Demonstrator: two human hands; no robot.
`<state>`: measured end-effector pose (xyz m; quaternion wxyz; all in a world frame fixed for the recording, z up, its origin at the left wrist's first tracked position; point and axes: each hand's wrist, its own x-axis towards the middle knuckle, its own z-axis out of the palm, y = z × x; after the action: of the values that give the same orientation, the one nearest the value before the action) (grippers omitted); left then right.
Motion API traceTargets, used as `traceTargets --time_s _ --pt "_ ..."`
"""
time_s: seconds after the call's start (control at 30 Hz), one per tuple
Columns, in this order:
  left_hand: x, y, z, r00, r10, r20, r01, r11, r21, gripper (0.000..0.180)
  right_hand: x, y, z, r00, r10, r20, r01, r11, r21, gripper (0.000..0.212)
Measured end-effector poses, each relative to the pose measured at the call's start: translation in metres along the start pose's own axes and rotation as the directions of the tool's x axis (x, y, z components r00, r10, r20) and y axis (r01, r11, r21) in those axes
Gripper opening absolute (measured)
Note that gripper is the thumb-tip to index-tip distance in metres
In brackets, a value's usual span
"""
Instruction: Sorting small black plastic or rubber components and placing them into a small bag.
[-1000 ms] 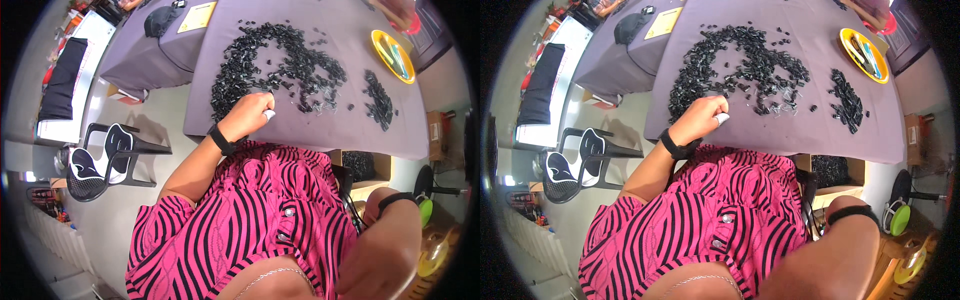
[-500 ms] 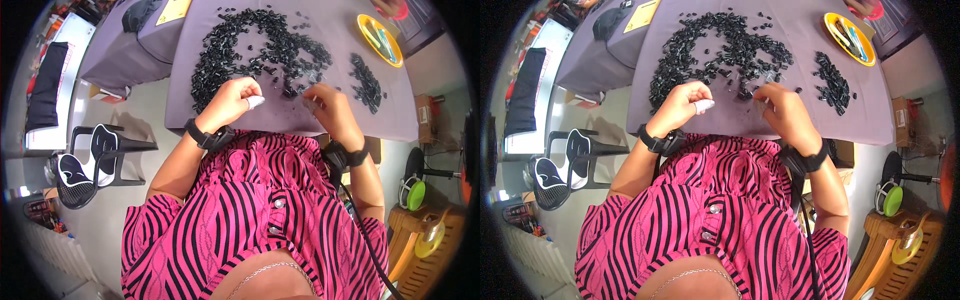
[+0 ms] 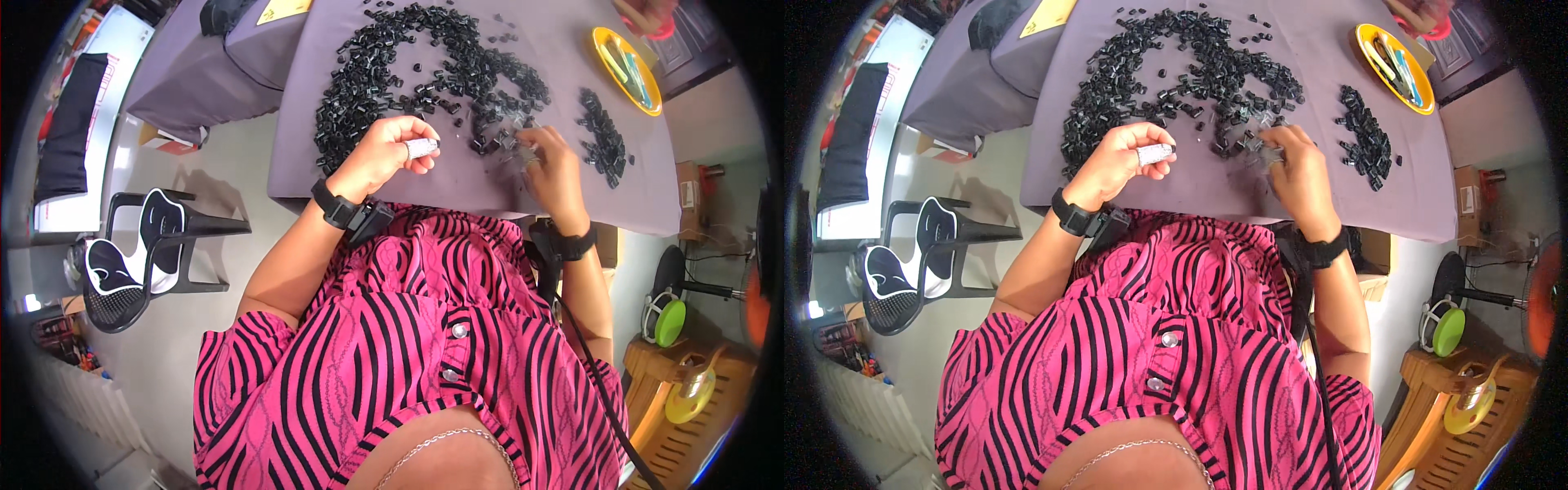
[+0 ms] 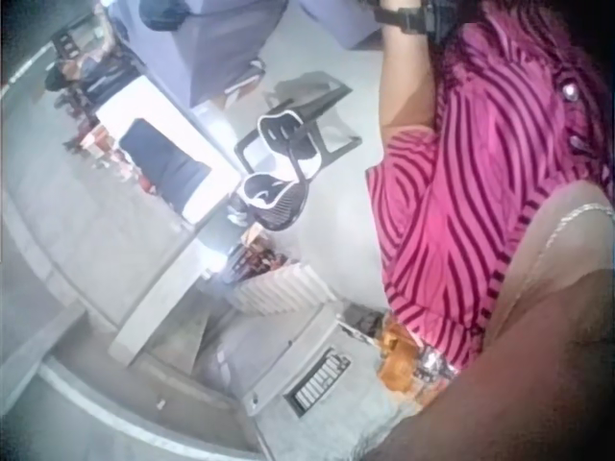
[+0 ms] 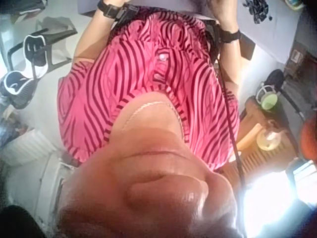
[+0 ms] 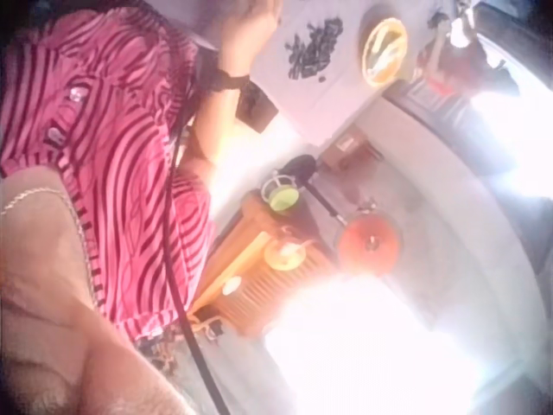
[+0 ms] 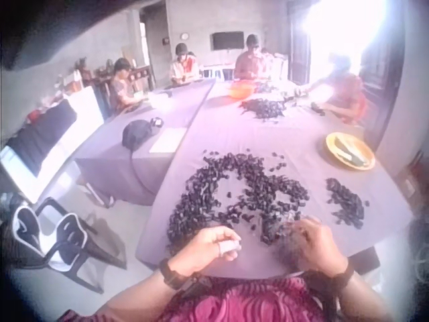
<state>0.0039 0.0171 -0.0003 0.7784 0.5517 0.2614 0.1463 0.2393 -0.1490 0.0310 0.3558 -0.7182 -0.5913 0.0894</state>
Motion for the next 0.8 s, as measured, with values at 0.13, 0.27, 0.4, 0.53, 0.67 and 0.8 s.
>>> traceTargets --time_s 0.13,0.27,0.4,0.53,0.67,0.8 --pt "-0.001 0.002 0.004 1.0 0.029 -0.005 -0.028 0.997 0.074 0.011 -0.017 0.015 -0.003 0.998 0.047 -0.045 -0.044 0.998 0.054 0.031" --pt "-0.003 0.003 0.007 0.998 0.042 -0.036 -0.038 0.995 0.093 0.01 -0.015 0.009 -0.005 0.995 0.103 -0.003 -0.102 0.989 0.107 0.032" --pt "-0.001 0.001 0.007 0.999 0.051 0.005 -0.051 0.99 0.129 0.011 -0.007 0.007 0.006 0.999 0.006 0.052 -0.011 0.995 0.098 0.032" --pt "-0.003 -0.001 0.01 0.998 0.07 -0.003 -0.068 0.986 0.155 0.011 -0.005 0.014 0.01 0.99 -0.087 0.114 0.09 0.996 -0.022 0.031" --pt "-0.001 -0.003 0.016 0.995 0.103 -0.007 -0.1 0.981 0.164 0.008 -0.011 -0.001 0.014 0.992 -0.052 0.112 0.076 0.972 -0.223 0.031" --pt "-0.006 0.002 0.027 0.991 0.067 0.117 -0.08 0.991 0.106 0.011 -0.013 -0.017 0.003 0.986 0.058 0.155 -0.119 0.9 0.419 0.027"
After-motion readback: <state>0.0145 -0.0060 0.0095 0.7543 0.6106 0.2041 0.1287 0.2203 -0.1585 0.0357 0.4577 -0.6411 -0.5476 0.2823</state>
